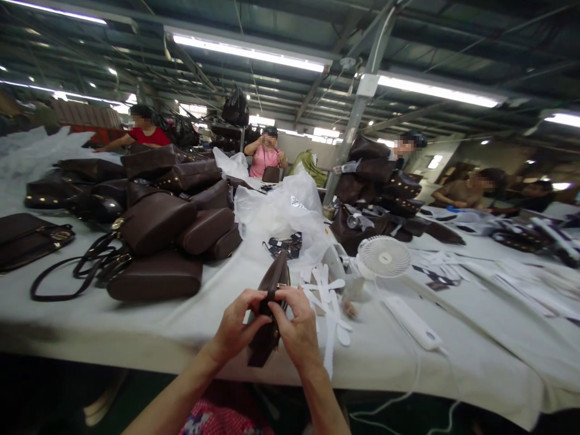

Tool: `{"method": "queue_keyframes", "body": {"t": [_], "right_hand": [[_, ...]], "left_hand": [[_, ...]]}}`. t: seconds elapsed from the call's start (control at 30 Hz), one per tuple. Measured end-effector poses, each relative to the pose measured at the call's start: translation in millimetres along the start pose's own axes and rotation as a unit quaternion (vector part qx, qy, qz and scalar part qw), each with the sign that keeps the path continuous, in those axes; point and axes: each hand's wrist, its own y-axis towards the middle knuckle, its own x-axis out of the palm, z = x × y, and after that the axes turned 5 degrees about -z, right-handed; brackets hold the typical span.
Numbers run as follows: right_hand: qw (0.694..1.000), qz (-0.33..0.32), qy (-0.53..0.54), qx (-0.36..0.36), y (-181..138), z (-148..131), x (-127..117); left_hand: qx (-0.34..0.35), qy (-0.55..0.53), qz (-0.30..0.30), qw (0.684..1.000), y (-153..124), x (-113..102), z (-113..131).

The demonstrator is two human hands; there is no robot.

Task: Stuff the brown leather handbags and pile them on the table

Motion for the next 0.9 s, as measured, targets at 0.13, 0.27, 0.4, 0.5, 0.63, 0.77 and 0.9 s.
{"method": "queue_keyframes", "body": {"t": [0.13, 0.27, 0.4, 0.5, 0.63, 0.77, 0.9], "right_hand": [[1.000, 0.002, 0.021, -0.013, -4.2, -0.7, 5.5], [0.999, 0.023, 0.022, -0.005, -9.4, -1.5, 11.3], [0.999, 0.010, 0.035, -0.009, -10.3, -2.3, 7.0], [0.997, -0.055, 0.050, -0.020, -5.8, -1.0, -4.1], [0.988, -0.079, 0.126, 0.034, 7.8, 10.4, -17.3], [0.991, -0.081, 0.070, 0.077, 31.0, 20.3, -22.6], [0.983, -0.182, -0.027, 0.019, 56.1, 12.2, -27.9]], "left_hand": [[0.022, 0.019, 0.004, 1.000, -1.7, 2.4, -1.0], [-0.007, 0.011, 0.021, 1.000, 2.7, -0.2, 2.3], [0.028, 0.028, -0.038, 0.998, 5.8, -3.8, 3.3], [0.033, 0.041, -0.031, 0.998, 5.3, -5.3, 1.8], [0.045, 0.056, -0.026, 0.997, 5.8, -6.2, 0.9], [0.055, 0.077, -0.031, 0.995, 6.7, -3.7, 4.2], [0.020, 0.096, -0.010, 0.995, 5.1, 1.2, 7.6]]}}
